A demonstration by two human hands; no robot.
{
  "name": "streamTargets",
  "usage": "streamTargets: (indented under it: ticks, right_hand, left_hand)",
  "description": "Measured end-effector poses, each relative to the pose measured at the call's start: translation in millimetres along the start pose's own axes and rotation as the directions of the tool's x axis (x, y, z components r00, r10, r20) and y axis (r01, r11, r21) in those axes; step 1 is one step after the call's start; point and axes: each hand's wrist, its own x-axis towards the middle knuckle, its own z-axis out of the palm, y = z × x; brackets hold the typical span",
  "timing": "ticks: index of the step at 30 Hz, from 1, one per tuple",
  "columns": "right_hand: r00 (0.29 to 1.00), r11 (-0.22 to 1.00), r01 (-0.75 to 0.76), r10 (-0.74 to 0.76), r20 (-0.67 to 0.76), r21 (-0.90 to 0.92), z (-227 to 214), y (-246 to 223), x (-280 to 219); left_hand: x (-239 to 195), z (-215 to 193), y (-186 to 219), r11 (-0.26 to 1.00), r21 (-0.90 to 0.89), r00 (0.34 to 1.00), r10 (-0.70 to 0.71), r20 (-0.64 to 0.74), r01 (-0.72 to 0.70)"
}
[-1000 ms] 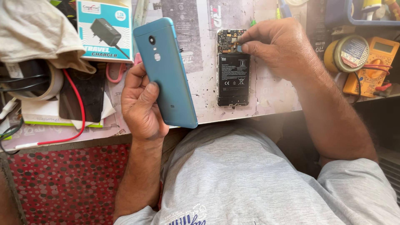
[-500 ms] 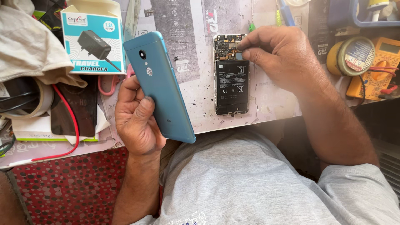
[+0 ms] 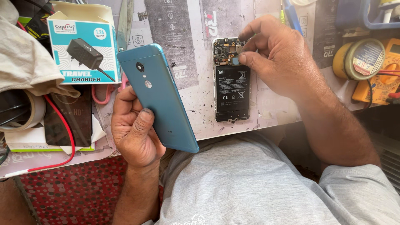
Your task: The person uses a green screwdriver to unscrew and remove the motherboard from a disassembled smartphone. They then place the motherboard into the phone's back housing and align the back cover over the device.
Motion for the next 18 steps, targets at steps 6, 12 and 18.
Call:
streamTargets:
  ticks: [6,12,18]
  right_hand:
    - [1.000,0.987,0.016,-0.019,-0.016,-0.163,-0.1,-5.0,1.3]
    - [0.999,0.985,0.036,-0.039,-0.014,-0.170,2.2,-5.8,3.4]
    - [0.999,0.976,0.045,-0.048,-0.011,-0.212,2.3,-9.5,2.7]
  left_hand:
    - [0.3,1.9,0.8,1.000,-0.005,1.000,-0.011,-0.011,0.011]
    - [1.3,0.4,0.2,1.000,0.019,1.000,-0.004,0.018,0.003]
    - [0.8,1.5,-0.2,1.000,0.011,1.000,-0.003,0.009,0.003]
